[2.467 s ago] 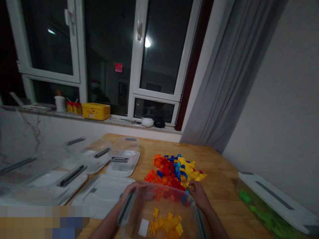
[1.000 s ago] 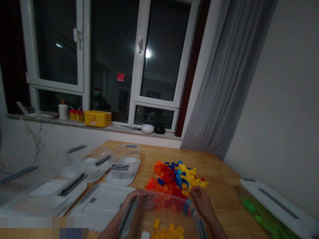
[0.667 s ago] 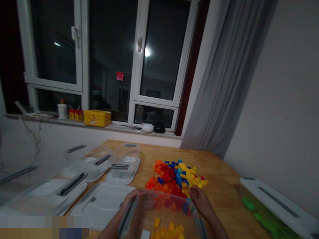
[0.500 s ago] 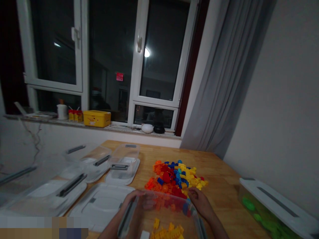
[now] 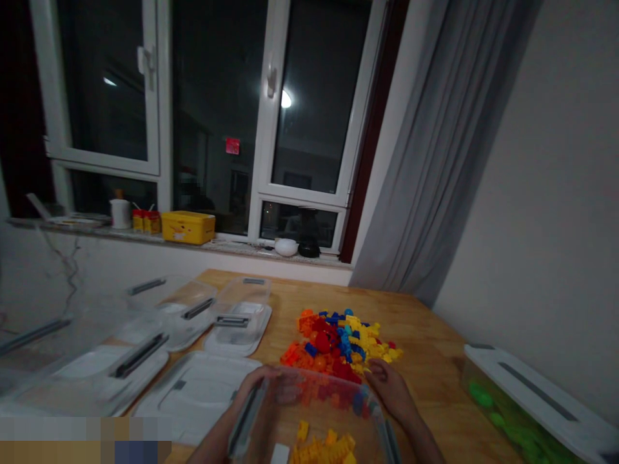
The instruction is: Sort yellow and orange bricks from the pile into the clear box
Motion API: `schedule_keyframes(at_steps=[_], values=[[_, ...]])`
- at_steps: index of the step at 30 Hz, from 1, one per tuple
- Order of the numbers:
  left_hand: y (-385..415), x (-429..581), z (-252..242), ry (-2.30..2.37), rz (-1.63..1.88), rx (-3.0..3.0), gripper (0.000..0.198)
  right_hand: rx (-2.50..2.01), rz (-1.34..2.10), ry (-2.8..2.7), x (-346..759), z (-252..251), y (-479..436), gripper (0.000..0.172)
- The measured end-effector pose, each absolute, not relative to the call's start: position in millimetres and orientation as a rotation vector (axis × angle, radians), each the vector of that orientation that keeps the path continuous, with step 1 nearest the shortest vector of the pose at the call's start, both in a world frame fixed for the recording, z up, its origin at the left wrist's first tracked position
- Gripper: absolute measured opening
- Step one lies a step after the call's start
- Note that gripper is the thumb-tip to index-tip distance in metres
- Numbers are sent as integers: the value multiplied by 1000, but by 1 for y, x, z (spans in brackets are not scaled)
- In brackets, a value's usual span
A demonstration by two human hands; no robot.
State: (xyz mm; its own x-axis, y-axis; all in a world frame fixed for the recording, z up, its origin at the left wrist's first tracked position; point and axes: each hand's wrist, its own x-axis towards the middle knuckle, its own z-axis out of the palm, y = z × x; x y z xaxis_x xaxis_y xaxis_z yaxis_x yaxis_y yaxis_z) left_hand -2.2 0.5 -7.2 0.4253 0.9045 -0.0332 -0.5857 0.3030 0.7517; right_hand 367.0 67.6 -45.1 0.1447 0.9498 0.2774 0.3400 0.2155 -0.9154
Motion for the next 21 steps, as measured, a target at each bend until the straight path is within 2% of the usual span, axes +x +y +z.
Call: schedule_keyframes(at_steps=[6,13,21], values=[[1,-1,-3,531,1048,734,17,-1324,664,-1328,370,-40,69,51],[2,0,-5,518,1003,736,28,-1330,657,-1324,364,-34,64,56],[1,0,-4,526,1019,758,28,-1321,657,-1308,359,-38,66,58]])
